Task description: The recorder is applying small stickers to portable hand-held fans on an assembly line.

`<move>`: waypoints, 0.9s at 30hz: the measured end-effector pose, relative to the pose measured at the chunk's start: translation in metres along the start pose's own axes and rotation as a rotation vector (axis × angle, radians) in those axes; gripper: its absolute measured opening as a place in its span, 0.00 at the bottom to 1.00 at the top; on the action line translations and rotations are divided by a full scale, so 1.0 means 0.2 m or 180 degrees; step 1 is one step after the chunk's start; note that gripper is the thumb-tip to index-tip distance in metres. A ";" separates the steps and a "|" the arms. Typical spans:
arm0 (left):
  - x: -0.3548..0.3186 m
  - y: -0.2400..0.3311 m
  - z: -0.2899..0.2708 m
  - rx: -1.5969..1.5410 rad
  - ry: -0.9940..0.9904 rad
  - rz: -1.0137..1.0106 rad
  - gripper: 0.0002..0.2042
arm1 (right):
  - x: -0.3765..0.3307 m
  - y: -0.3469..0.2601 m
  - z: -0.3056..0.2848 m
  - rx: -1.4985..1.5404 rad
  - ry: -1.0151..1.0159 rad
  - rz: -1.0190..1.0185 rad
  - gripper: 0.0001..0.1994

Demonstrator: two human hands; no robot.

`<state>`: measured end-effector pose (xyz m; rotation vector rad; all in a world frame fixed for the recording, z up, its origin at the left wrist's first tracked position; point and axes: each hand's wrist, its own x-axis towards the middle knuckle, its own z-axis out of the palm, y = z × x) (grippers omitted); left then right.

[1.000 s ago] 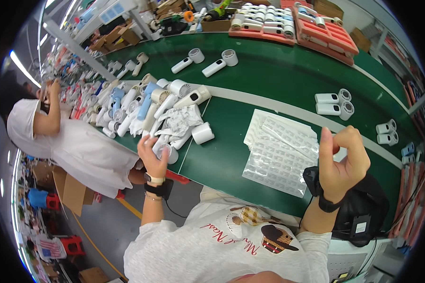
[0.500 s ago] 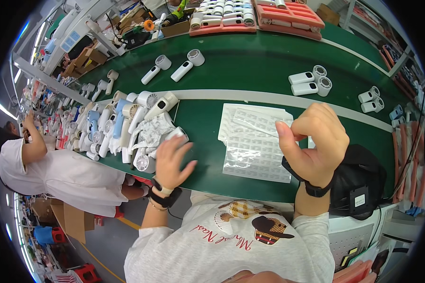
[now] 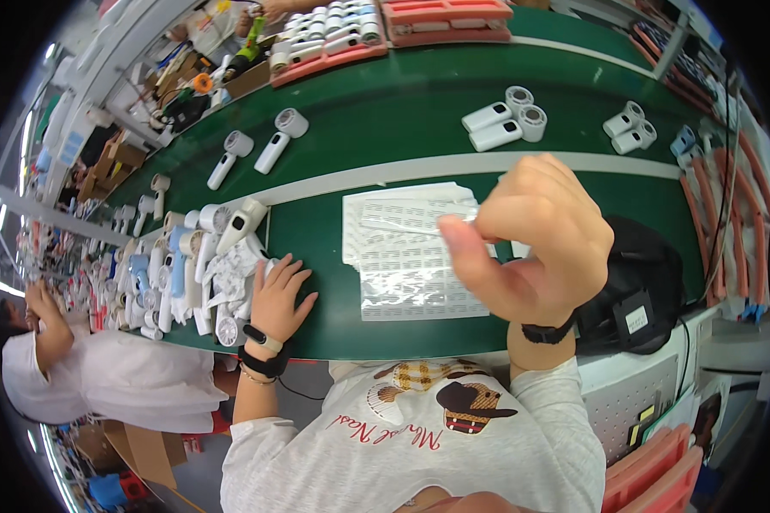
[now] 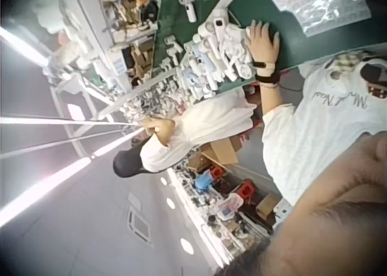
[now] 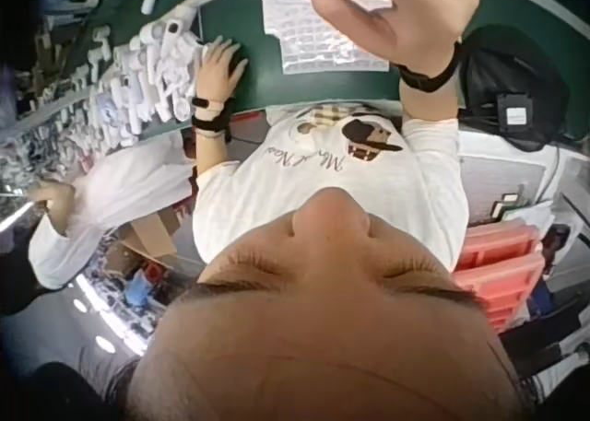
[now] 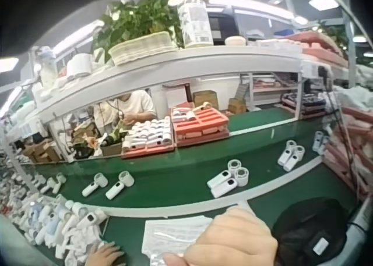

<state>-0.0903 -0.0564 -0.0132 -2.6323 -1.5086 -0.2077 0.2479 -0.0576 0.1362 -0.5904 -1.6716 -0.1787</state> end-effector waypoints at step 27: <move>0.43 0.07 0.34 -0.4327 -0.0218 -0.0417 0.04 | -0.11 -0.08 -0.06 0.3225 0.0473 0.0607 0.12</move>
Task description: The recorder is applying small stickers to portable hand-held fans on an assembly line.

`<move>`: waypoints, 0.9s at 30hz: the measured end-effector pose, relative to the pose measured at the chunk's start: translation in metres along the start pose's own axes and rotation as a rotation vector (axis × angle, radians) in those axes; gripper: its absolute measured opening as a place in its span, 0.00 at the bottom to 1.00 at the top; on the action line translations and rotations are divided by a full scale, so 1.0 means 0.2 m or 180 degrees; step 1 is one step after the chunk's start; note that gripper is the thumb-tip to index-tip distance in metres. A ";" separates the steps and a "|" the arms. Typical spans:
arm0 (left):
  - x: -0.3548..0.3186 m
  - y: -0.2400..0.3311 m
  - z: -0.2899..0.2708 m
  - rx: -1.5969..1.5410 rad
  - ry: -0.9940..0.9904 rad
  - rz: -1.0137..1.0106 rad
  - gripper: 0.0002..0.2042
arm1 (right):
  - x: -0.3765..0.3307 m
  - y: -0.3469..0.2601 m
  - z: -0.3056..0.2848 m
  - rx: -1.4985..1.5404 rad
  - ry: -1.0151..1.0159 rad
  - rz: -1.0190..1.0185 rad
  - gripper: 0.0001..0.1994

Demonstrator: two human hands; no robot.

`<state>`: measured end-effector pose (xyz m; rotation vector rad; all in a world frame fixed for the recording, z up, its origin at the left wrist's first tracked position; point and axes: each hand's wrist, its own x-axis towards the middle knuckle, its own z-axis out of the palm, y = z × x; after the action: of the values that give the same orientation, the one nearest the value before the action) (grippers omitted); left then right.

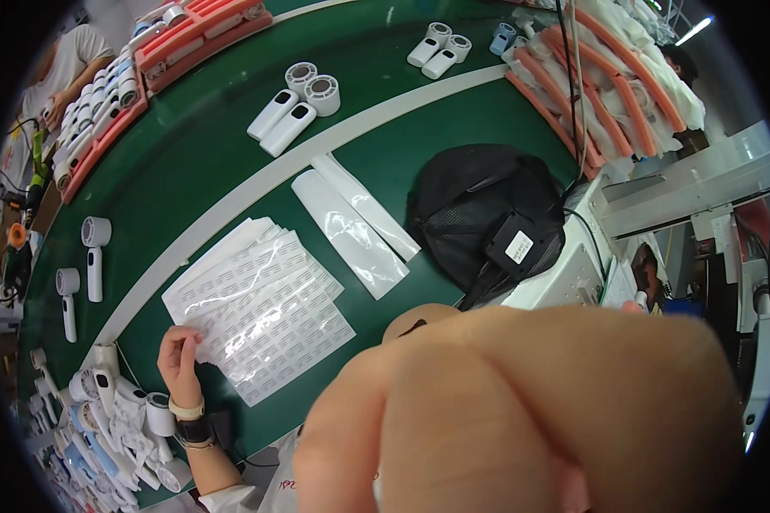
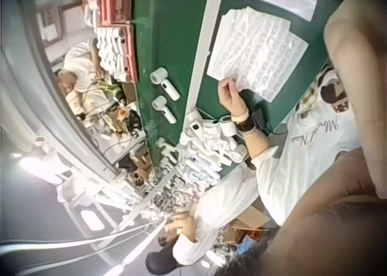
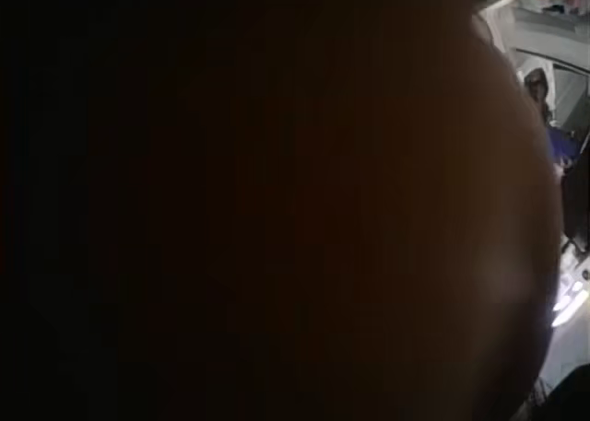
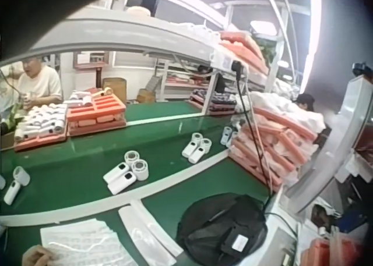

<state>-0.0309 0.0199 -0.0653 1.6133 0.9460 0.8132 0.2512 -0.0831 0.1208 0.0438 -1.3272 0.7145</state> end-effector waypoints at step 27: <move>0.02 0.00 0.03 -0.0109 -0.0075 0.0204 0.02 | 0.12 0.01 0.16 0.1768 -0.0159 0.0162 0.18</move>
<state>-0.0248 0.0207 -0.0657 1.6273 0.8631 0.8483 0.2249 -0.0840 0.1500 0.4769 -1.1453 1.1140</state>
